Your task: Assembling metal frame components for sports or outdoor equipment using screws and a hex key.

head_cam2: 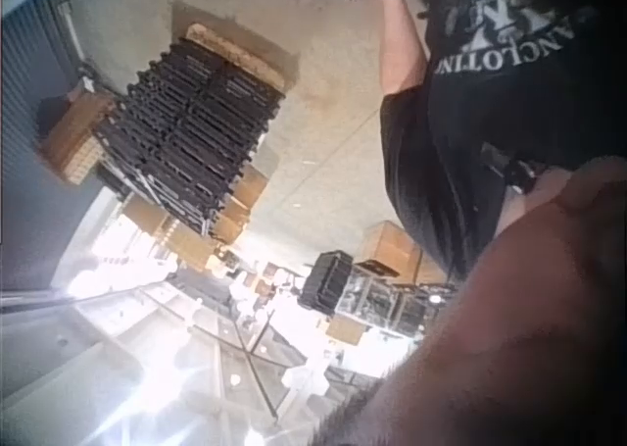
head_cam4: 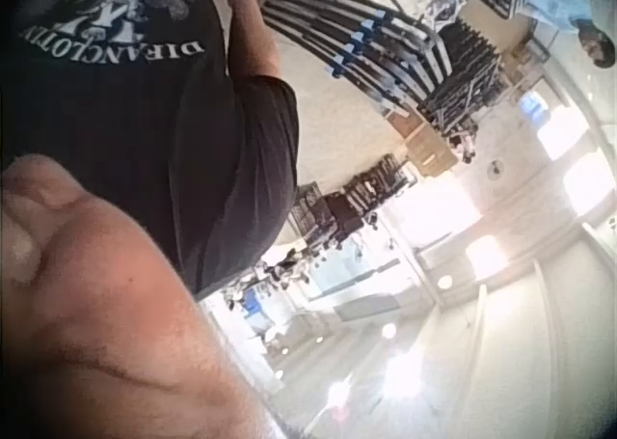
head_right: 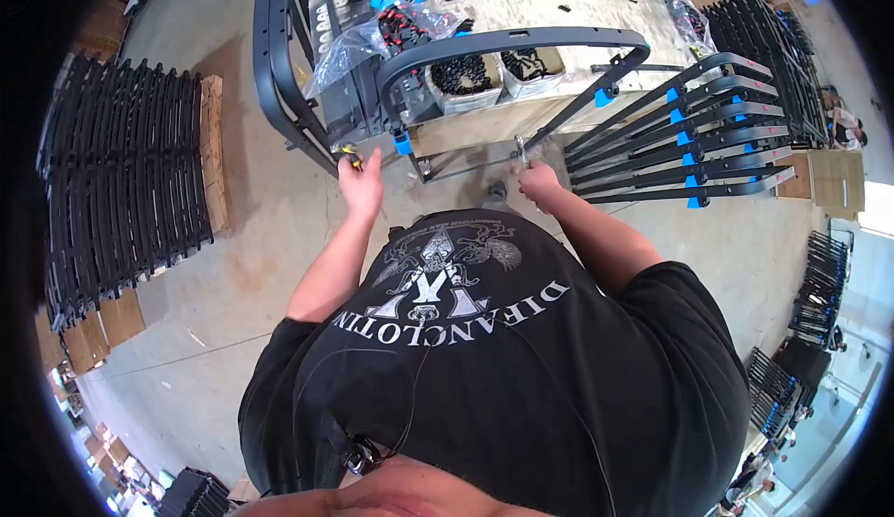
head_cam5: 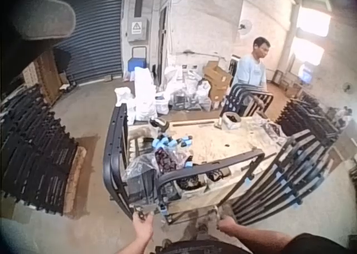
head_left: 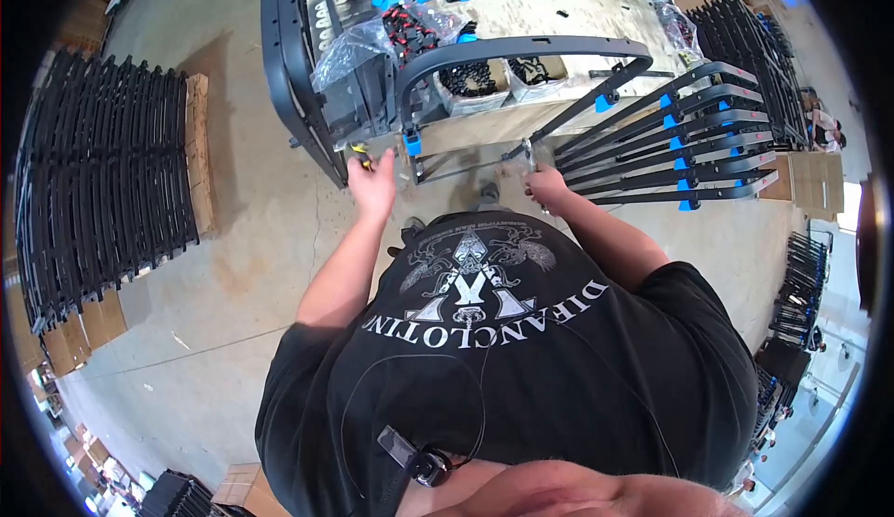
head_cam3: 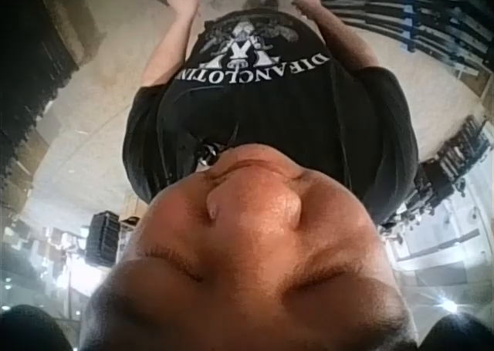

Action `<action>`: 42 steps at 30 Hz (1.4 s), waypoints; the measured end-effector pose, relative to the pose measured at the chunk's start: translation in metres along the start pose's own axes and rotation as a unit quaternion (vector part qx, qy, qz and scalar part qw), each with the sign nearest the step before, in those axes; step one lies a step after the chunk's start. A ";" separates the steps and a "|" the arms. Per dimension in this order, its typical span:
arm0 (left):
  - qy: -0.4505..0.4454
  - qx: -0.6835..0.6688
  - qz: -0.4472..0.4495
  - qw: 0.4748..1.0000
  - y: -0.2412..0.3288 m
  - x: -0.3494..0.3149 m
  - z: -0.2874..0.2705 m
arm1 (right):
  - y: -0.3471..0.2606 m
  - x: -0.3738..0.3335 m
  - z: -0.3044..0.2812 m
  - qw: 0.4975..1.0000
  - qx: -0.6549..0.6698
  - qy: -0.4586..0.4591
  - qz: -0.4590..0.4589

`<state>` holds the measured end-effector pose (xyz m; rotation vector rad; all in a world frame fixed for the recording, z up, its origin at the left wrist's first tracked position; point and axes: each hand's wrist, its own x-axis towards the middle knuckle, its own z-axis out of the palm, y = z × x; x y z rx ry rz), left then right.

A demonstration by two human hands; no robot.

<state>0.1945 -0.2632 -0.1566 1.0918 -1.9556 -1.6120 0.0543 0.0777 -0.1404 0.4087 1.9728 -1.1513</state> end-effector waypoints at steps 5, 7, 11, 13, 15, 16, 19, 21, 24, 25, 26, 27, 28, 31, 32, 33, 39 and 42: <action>-0.100 -0.031 0.194 0.975 0.061 -0.057 0.030 | -0.027 -0.009 -0.035 0.990 -0.078 -0.014 -0.118; -0.174 0.041 0.213 0.961 0.114 -0.073 0.061 | -0.043 -0.019 -0.042 0.977 0.077 -0.135 -0.143; -0.290 0.087 0.146 0.942 0.192 -0.089 0.169 | -0.093 -0.045 -0.065 0.927 0.208 -0.235 -0.204; -0.313 0.125 0.171 0.926 0.205 -0.106 0.222 | -0.094 -0.025 -0.097 0.935 0.214 -0.220 -0.178; -0.326 0.177 0.235 0.899 0.204 -0.118 0.264 | -0.090 -0.010 -0.132 0.944 0.229 -0.177 -0.160; -0.328 0.188 0.234 0.896 0.201 -0.123 0.281 | -0.086 -0.003 -0.159 0.950 0.200 -0.186 -0.150; -0.241 0.055 0.128 0.960 0.183 -0.122 0.327 | -0.067 0.006 -0.213 0.917 0.281 -0.195 -0.206; -0.302 0.018 0.047 0.952 0.180 -0.119 0.362 | -0.061 0.013 -0.232 0.915 0.271 -0.204 -0.220; -0.361 -0.036 -0.085 0.928 0.186 -0.131 0.401 | -0.048 0.039 -0.251 0.918 0.218 -0.229 -0.240; -0.337 -0.067 -0.003 0.939 0.179 -0.127 0.413 | -0.048 0.045 -0.251 0.898 0.243 -0.204 -0.306; -0.312 -0.098 0.080 0.942 0.172 -0.124 0.421 | -0.047 0.051 -0.253 0.873 0.267 -0.177 -0.369; -0.268 -0.064 0.075 0.958 0.177 -0.125 0.423 | -0.042 0.057 -0.266 0.900 0.193 -0.120 -0.372; -0.250 -0.022 0.096 0.963 0.179 -0.122 0.423 | -0.040 0.064 -0.280 0.900 0.197 -0.120 -0.370; -0.263 0.087 0.003 0.961 0.194 -0.121 0.420 | -0.036 0.071 -0.311 0.932 0.060 0.055 -0.352; -0.275 0.088 -0.028 0.957 0.200 -0.124 0.422 | -0.039 0.070 -0.318 0.933 0.062 0.052 -0.349; -0.287 0.088 -0.060 0.952 0.204 -0.126 0.424 | -0.048 0.067 -0.326 0.944 0.059 0.074 -0.316; -0.331 -0.012 -0.169 0.928 0.204 -0.119 0.453 | -0.076 0.091 -0.335 0.936 0.068 0.166 -0.302; -0.334 -0.006 -0.162 0.929 0.213 -0.125 0.459 | -0.078 0.103 -0.343 0.934 0.120 0.120 -0.314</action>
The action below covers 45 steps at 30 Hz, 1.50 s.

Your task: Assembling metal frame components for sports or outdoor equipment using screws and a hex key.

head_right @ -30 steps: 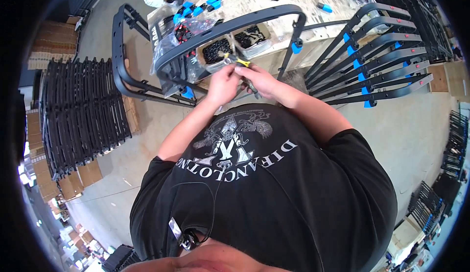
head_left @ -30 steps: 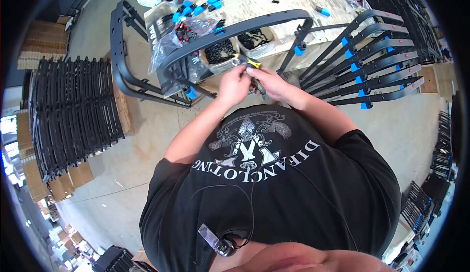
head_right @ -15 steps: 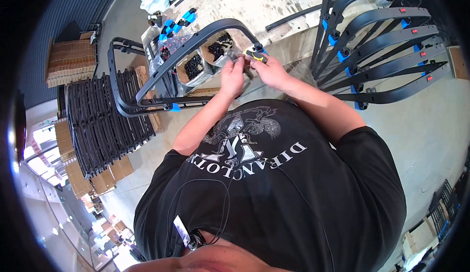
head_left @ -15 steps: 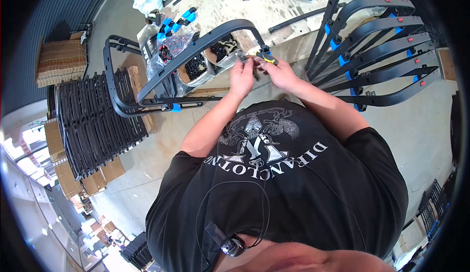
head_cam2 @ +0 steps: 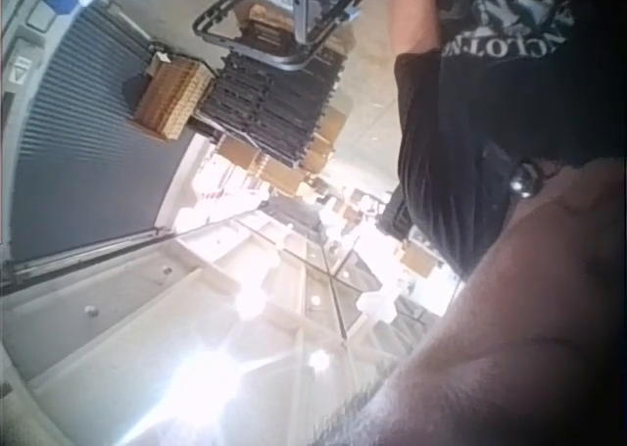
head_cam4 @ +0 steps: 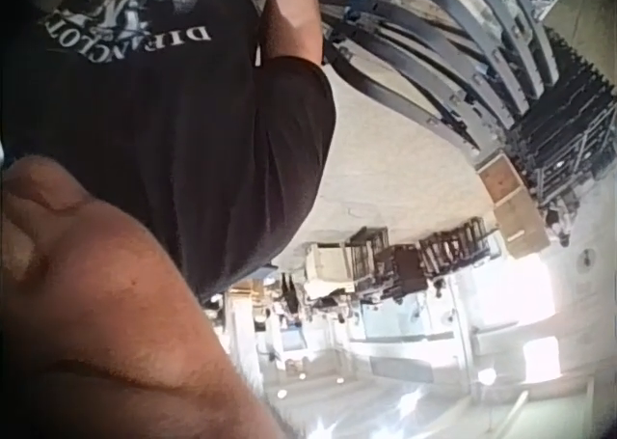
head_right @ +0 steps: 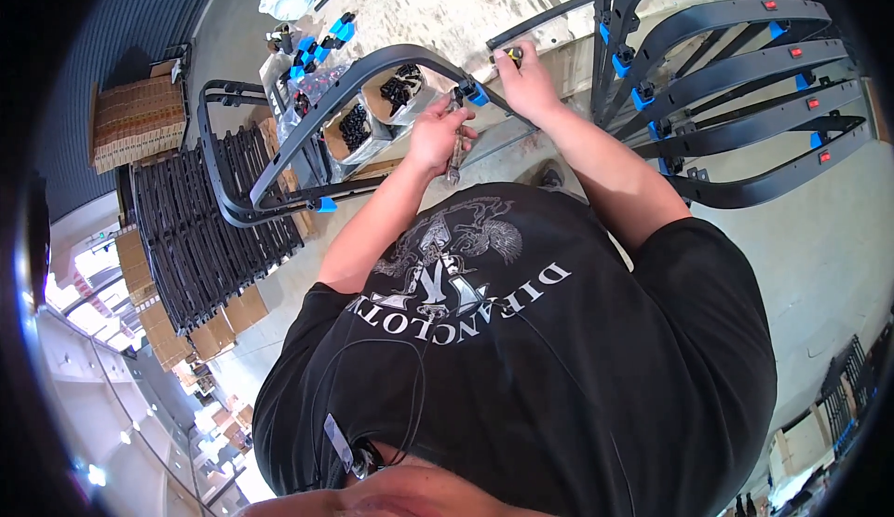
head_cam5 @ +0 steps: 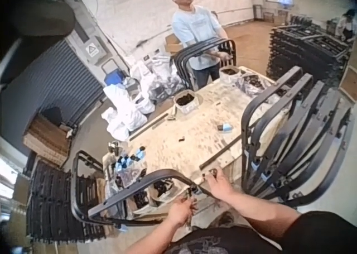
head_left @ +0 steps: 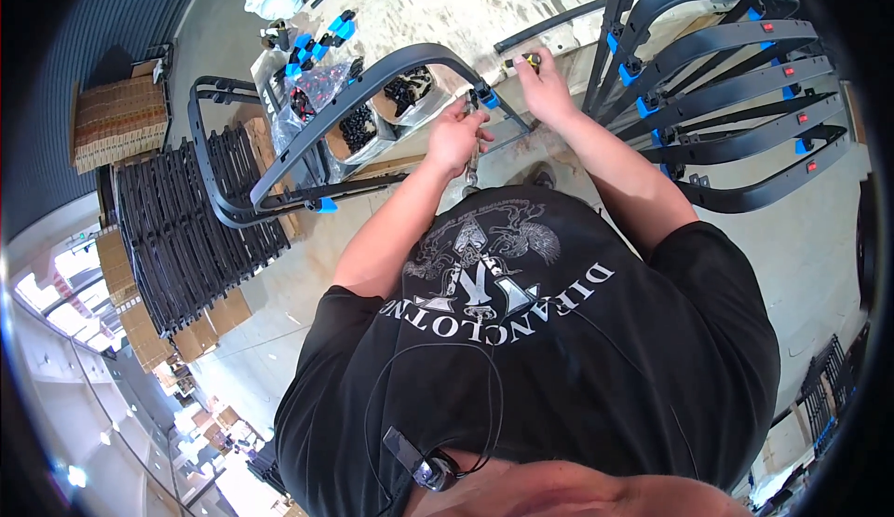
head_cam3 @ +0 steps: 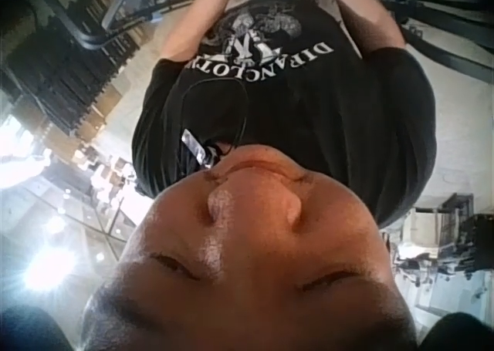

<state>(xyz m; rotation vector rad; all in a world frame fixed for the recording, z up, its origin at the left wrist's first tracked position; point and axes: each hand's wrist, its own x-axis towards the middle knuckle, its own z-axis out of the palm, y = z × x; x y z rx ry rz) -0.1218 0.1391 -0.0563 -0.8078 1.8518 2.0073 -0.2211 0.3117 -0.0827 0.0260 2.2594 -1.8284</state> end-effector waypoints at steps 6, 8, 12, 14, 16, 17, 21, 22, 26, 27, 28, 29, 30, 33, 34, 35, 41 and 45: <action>-0.038 -0.071 -0.028 0.996 0.014 -0.001 -0.003 | 0.030 0.017 0.011 0.968 0.205 -0.059 0.134; -0.051 -0.077 -0.034 0.995 0.021 -0.002 -0.001 | 0.032 0.020 0.014 0.958 0.231 -0.067 0.153; -0.048 -0.087 -0.048 0.994 0.026 -0.001 -0.003 | 0.039 0.028 0.018 0.955 0.210 -0.077 0.194; -0.069 -0.101 -0.068 0.990 0.027 0.001 -0.008 | 0.039 0.027 0.020 0.958 0.196 -0.074 0.194; -0.081 -0.105 -0.073 0.988 0.028 0.004 -0.011 | 0.040 0.026 0.018 0.971 0.117 -0.084 0.188; -0.074 -0.129 -0.091 0.985 0.028 0.004 -0.013 | 0.042 0.024 0.018 0.972 0.116 -0.084 0.188; -0.076 -0.189 -0.119 0.972 0.037 0.005 -0.014 | 0.050 0.022 0.017 0.971 0.109 -0.112 0.183; -0.074 -0.207 -0.114 0.969 0.037 0.005 -0.014 | 0.051 0.023 0.016 0.971 0.099 -0.110 0.186; -0.104 -0.099 -0.062 0.988 0.014 0.003 -0.004 | 0.051 0.035 0.001 0.988 0.057 -0.120 0.084; -0.086 -0.067 -0.027 0.994 0.000 -0.001 0.004 | 0.041 0.038 -0.005 0.987 -0.051 -0.139 0.061; -0.068 -0.035 0.008 0.997 -0.014 -0.001 0.007 | 0.030 0.040 -0.010 0.974 -0.158 -0.157 0.035; -0.070 0.027 0.027 0.997 -0.038 0.008 -0.002 | 0.013 0.040 -0.013 0.973 -0.161 -0.160 0.030; -0.073 0.024 0.027 0.997 -0.039 0.011 0.000 | -0.002 0.039 -0.017 0.961 -0.100 -0.213 0.148; 0.070 0.435 0.131 0.888 -0.043 0.017 0.008 | -0.009 0.033 -0.012 0.938 -0.040 -0.232 0.255; 0.071 0.431 0.133 0.889 -0.039 0.022 0.008 | -0.007 0.032 -0.009 0.946 -0.039 -0.205 0.246; 0.025 0.439 0.098 0.893 -0.033 0.028 0.005 | -0.001 0.036 -0.009 0.950 -0.024 -0.212 0.226; -0.276 -0.428 -0.161 0.846 0.000 0.029 -0.021 | 0.030 0.042 -0.013 0.968 -0.055 -0.210 0.122; -0.005 0.416 0.185 0.890 -0.029 0.019 0.001 | -0.013 0.038 -0.004 0.932 -0.108 -0.245 0.243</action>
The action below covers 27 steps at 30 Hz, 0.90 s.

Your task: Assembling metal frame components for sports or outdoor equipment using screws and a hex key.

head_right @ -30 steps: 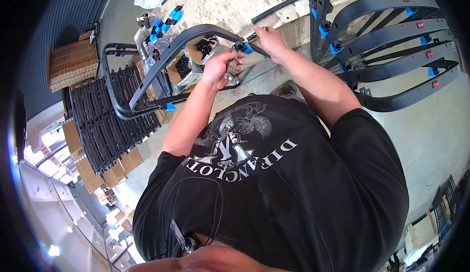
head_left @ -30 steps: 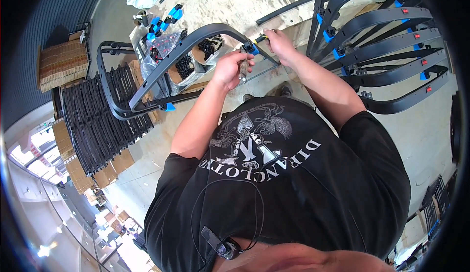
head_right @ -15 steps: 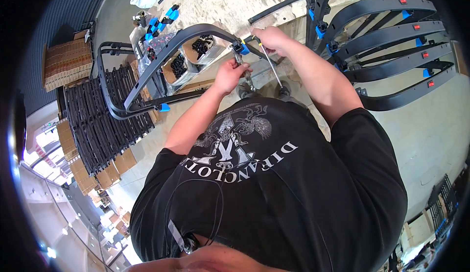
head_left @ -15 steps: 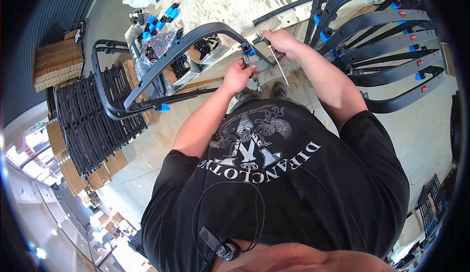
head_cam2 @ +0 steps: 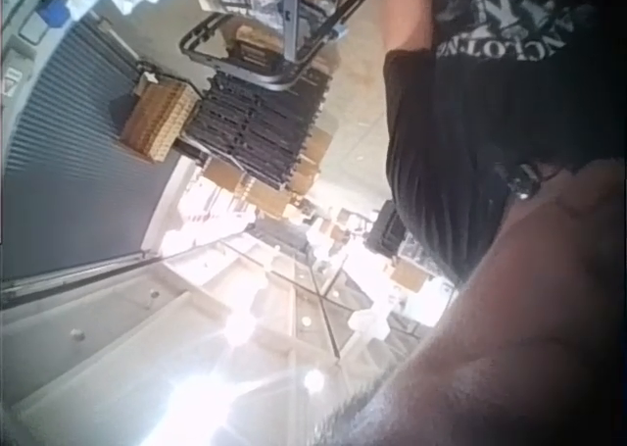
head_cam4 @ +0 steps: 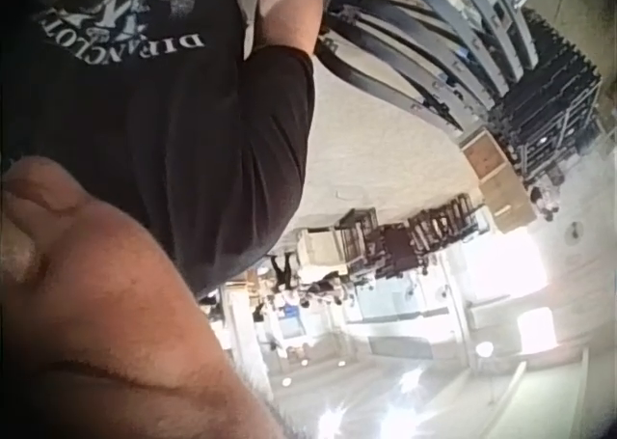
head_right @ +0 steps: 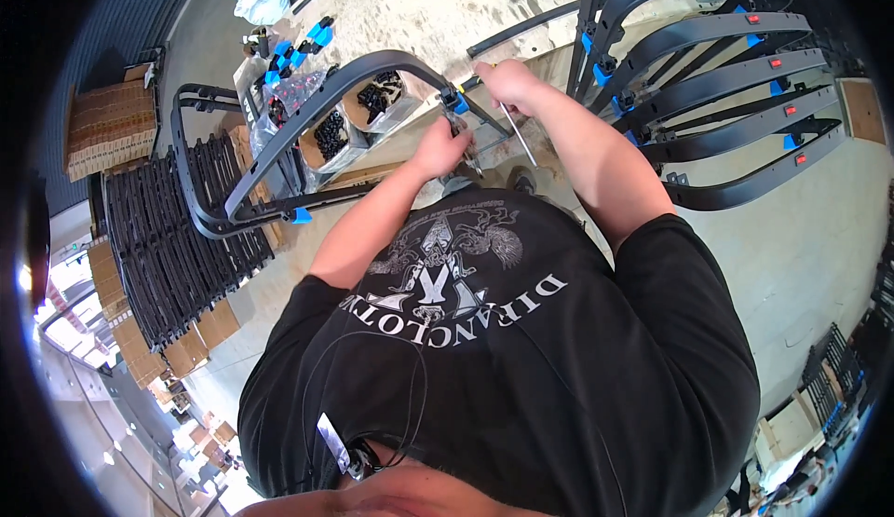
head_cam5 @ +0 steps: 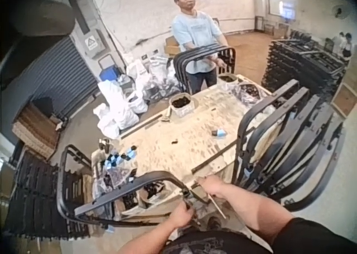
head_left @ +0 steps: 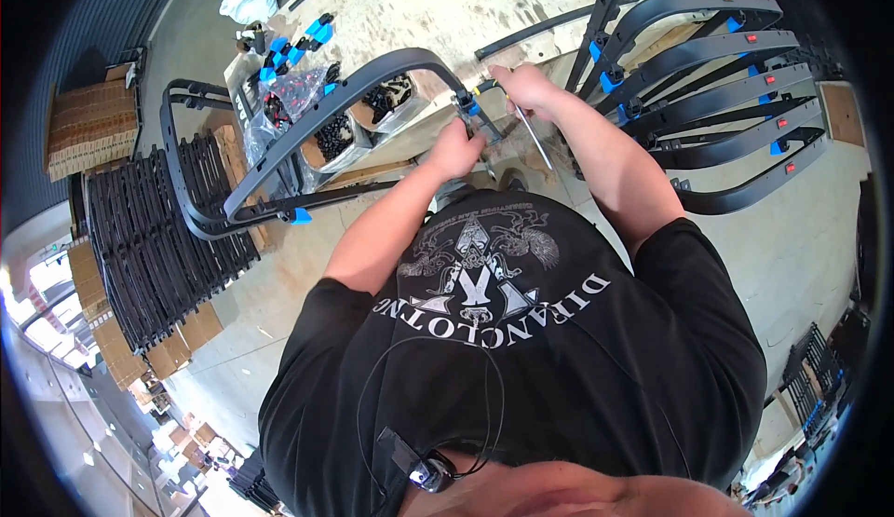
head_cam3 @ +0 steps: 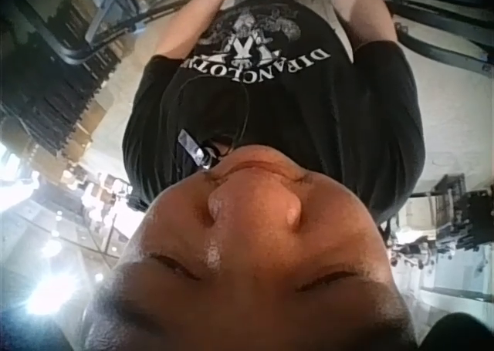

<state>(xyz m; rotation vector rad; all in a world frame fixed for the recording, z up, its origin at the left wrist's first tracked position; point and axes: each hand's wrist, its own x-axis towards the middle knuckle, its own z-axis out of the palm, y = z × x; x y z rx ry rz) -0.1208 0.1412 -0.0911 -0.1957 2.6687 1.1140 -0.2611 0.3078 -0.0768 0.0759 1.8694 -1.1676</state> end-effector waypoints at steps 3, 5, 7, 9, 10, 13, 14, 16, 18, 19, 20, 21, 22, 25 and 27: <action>-0.153 -0.089 -0.160 0.971 -0.001 0.018 -0.006 | 0.005 0.001 -0.002 0.998 0.065 -0.001 0.021; -0.241 -0.524 -0.236 0.782 0.016 0.018 -0.037 | 0.029 0.015 -0.002 0.992 0.113 0.025 -0.052; -0.228 -0.538 -0.209 0.784 0.010 0.014 -0.032 | 0.030 0.017 0.003 0.979 0.149 0.037 -0.132; -0.206 -0.559 -0.154 0.788 0.003 0.009 -0.017 | 0.026 0.014 0.001 0.993 0.087 0.020 -0.081; -0.193 -0.569 -0.124 0.790 -0.001 0.009 -0.009 | 0.014 0.009 0.000 0.993 0.082 0.017 -0.082; -0.154 -0.088 -0.087 0.980 -0.014 0.023 0.001 | -0.004 -0.006 0.008 0.996 0.071 -0.019 0.048; -0.153 -0.090 -0.086 0.980 -0.019 0.022 -0.005 | 0.000 -0.008 0.012 0.993 0.113 -0.006 0.029; -0.250 -0.580 -0.211 0.746 -0.009 0.025 -0.027 | 0.011 0.000 0.018 0.972 0.228 0.042 -0.019; -0.249 -0.685 -0.206 0.653 -0.004 0.022 -0.028 | 0.020 0.002 0.017 0.977 0.205 0.055 -0.032; -0.241 -0.778 -0.197 0.546 -0.002 0.017 -0.027 | 0.022 0.001 0.019 0.980 0.182 0.066 -0.044; -0.199 -0.553 -0.156 0.794 0.005 0.012 -0.019 | 0.024 0.001 0.022 0.980 0.182 0.064 -0.042; -0.193 -0.555 -0.156 0.794 0.002 0.013 -0.011 | 0.015 0.000 0.026 0.983 0.165 0.074 -0.037; -0.141 -0.283 -0.123 0.941 -0.004 0.014 -0.002 | 0.009 -0.002 0.028 0.985 0.148 0.086 -0.032; -0.153 -0.057 -0.106 0.981 0.000 0.030 -0.017 | 0.027 0.011 0.026 0.987 0.089 0.110 -0.077; -0.247 -0.771 -0.291 0.510 0.011 0.027 -0.052 | 0.031 0.012 0.023 0.984 0.045 0.112 -0.128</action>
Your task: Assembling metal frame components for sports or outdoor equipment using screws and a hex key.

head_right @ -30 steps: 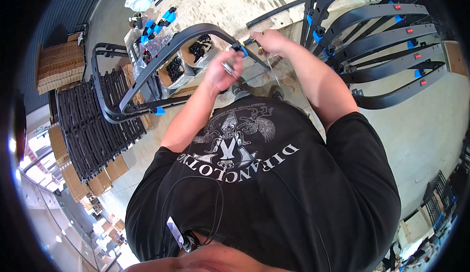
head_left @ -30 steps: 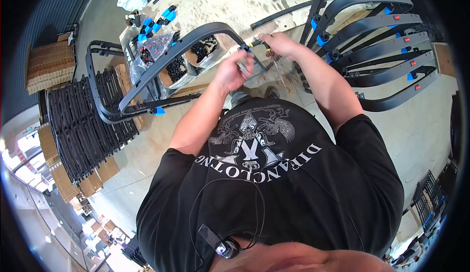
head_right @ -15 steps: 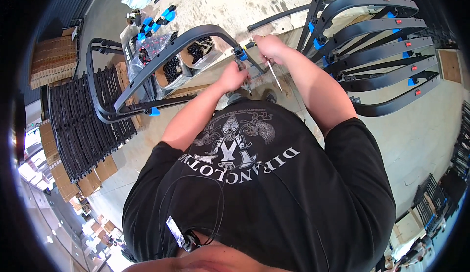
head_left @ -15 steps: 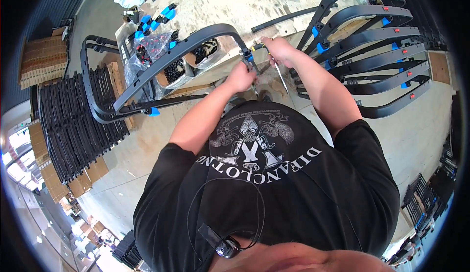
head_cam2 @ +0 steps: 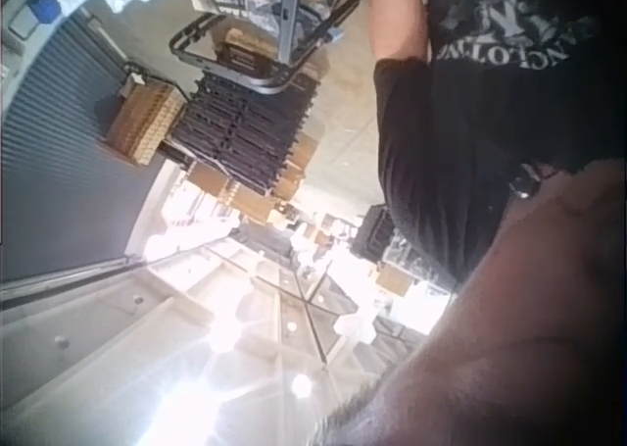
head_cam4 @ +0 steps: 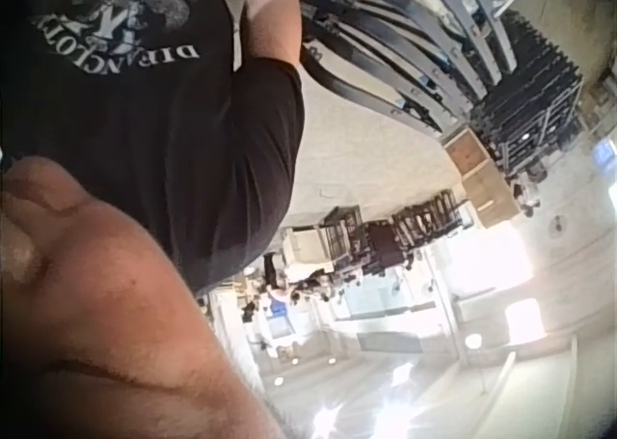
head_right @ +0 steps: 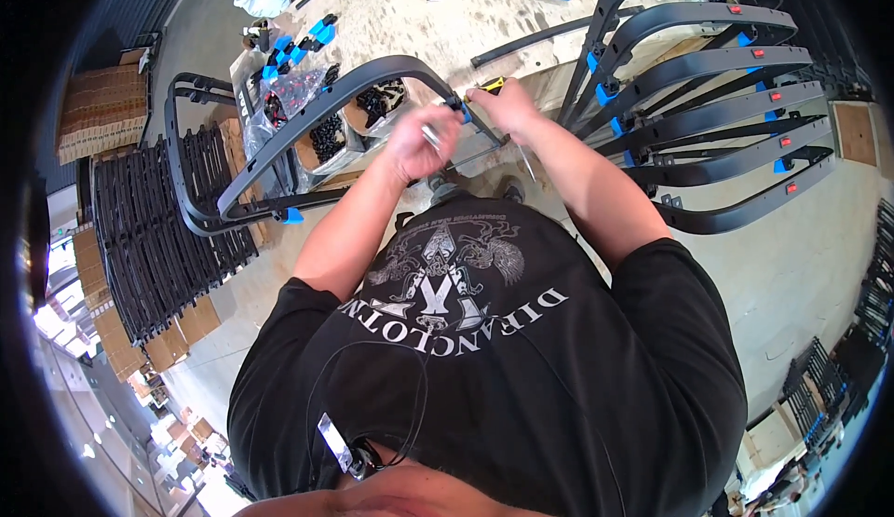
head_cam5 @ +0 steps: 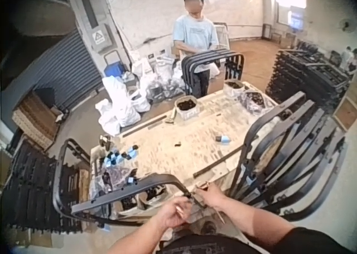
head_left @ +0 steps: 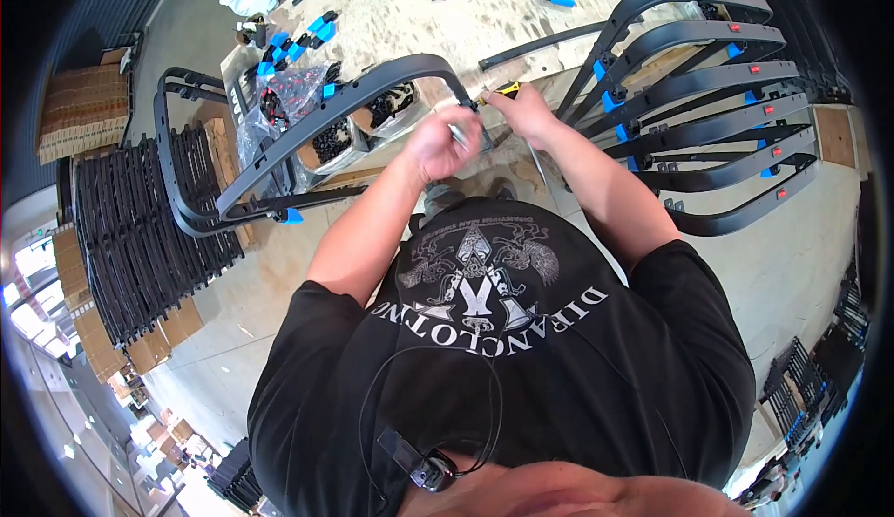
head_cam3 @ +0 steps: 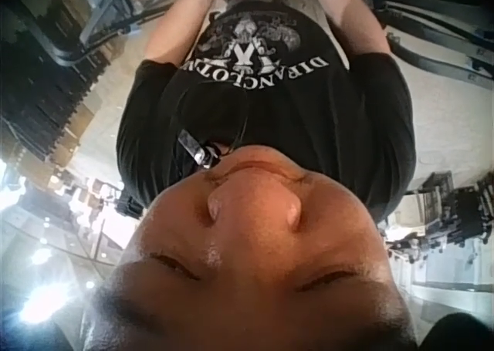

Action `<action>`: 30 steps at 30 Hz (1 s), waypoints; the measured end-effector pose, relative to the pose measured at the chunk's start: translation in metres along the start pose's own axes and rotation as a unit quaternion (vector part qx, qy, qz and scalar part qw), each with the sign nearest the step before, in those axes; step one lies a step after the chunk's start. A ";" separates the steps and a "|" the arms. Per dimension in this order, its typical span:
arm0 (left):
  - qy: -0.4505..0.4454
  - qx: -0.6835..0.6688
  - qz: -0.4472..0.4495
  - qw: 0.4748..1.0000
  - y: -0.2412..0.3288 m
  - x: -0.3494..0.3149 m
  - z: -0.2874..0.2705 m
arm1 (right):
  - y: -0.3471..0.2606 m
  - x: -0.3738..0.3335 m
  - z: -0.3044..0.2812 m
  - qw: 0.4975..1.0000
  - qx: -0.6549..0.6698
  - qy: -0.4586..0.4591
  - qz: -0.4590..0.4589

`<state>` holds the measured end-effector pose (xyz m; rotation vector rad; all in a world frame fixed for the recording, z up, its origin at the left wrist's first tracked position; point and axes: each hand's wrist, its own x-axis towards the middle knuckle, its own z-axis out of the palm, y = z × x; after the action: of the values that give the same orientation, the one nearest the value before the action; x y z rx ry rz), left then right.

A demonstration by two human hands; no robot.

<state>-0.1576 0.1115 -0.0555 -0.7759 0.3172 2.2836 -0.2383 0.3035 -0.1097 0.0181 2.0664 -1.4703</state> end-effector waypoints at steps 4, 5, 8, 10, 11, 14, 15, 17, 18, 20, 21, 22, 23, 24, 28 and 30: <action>0.146 0.628 0.168 0.745 -0.037 0.021 -0.029 | -0.020 -0.004 0.005 0.997 -0.026 0.063 0.024; 0.221 0.703 0.171 0.654 -0.035 0.034 -0.050 | -0.028 -0.007 0.007 0.998 -0.013 0.028 0.049; 0.157 0.405 0.049 0.899 -0.029 0.011 0.004 | -0.020 -0.016 0.002 0.998 0.007 0.039 0.055; 0.035 0.246 0.041 0.968 -0.012 0.006 -0.012 | -0.021 -0.016 0.006 0.998 0.005 0.066 0.020; 0.015 0.268 0.062 0.961 -0.014 0.009 -0.020 | -0.020 -0.013 0.004 0.999 0.012 0.044 0.029; 0.105 0.438 0.114 0.886 -0.035 0.021 -0.022 | -0.025 -0.007 -0.001 0.998 -0.039 0.020 0.039; 0.166 0.613 0.130 0.761 -0.033 0.027 -0.027 | -0.033 -0.010 0.001 0.996 -0.024 0.000 0.081; 0.190 0.647 0.101 0.731 -0.028 0.033 -0.044 | -0.034 -0.015 0.003 0.993 -0.012 -0.020 0.119; 0.184 0.651 0.099 0.730 -0.017 0.028 -0.035 | -0.023 -0.013 0.003 0.998 -0.014 0.024 0.057; -0.044 -0.060 -0.025 0.997 0.001 0.002 -0.011 | -0.016 -0.010 0.002 0.998 -0.012 0.069 -0.004; -0.039 0.047 0.085 0.995 -0.012 0.006 -0.018 | -0.021 -0.013 0.003 0.998 -0.016 0.058 0.009; -0.039 0.043 0.092 0.994 -0.021 0.012 -0.027 | -0.033 -0.017 0.003 0.998 -0.022 0.047 0.022; 0.064 0.354 0.122 0.925 -0.030 0.017 -0.036 | -0.044 -0.024 0.001 0.999 -0.025 -0.001 0.041; 0.158 0.629 0.131 0.750 -0.036 0.022 -0.029 | -0.041 -0.023 0.000 0.999 -0.025 0.002 0.041; 0.115 0.389 0.058 0.912 -0.025 0.007 -0.001 | -0.032 -0.024 0.001 0.999 -0.016 0.042 0.030; 0.034 0.176 0.050 0.983 -0.009 0.017 -0.026 | -0.039 -0.024 0.002 0.998 -0.014 0.062 -0.017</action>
<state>-0.1496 0.1165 -0.0863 -0.6650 0.7829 2.2078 -0.2305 0.2939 -0.0653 0.0659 2.1953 -1.4943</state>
